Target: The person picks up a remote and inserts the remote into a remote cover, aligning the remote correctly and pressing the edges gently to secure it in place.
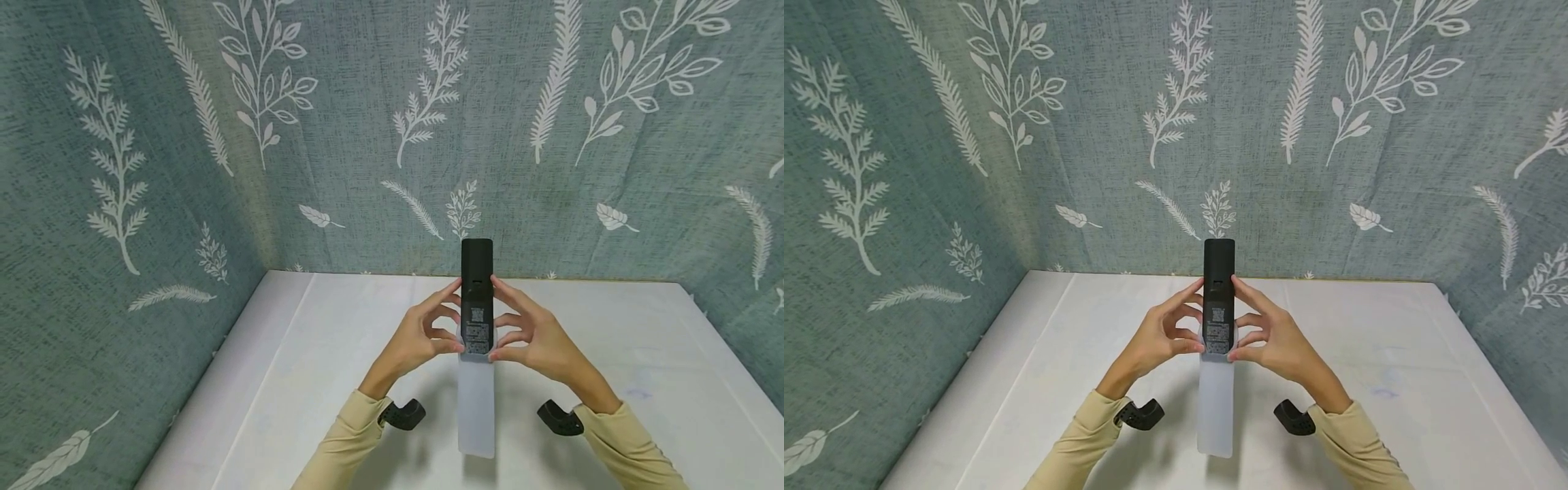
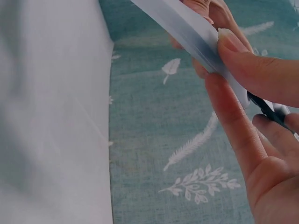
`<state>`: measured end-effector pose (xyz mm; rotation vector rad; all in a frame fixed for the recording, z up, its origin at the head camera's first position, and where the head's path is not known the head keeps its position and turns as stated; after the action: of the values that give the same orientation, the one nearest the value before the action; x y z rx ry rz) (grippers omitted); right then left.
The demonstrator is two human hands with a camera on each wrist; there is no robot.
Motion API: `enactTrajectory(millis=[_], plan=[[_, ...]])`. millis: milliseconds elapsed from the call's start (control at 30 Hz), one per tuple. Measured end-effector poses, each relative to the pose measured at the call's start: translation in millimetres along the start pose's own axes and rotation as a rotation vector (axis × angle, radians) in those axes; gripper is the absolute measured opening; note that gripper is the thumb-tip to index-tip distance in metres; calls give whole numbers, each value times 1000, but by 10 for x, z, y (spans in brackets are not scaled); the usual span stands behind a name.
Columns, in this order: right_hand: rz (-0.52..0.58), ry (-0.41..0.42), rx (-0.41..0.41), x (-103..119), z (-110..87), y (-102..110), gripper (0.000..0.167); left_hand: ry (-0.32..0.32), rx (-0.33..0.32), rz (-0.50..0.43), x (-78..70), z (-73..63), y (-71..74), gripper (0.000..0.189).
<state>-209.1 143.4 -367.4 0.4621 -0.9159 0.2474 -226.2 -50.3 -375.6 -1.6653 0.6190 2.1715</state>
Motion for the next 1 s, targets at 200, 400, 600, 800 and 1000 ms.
enactTrajectory(millis=[200, 400, 600, 800, 1000], plan=[[22, 26, -5, -11, -6, -2, 102, -35, 0, -22, 22, -9, 6, 92], [19, 38, -19, 7, -10, 10, 102, -31, 2, -33, -3, -5, 1, 91], [24, 54, -5, 63, 23, 3, 100, 13, -3, -24, -152, -60, 0, 99], [55, 62, 45, 113, 60, -16, 112, 15, 49, -13, -339, -92, -5, 101], [75, 9, 89, 111, 80, -28, 119, 24, 87, -20, -339, -78, -5, 99]])
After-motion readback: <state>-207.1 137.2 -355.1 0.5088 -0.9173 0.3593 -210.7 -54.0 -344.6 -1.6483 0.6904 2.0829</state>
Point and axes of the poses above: each hand's wrist, its own z-axis towards the middle knuckle, its own y-axis out of the back of the hand, x = y × z, the point moved 4 cm from there along z, towards the middle knuckle, and after that the axes turned 8 degrees about y, right-handed, at the moved point
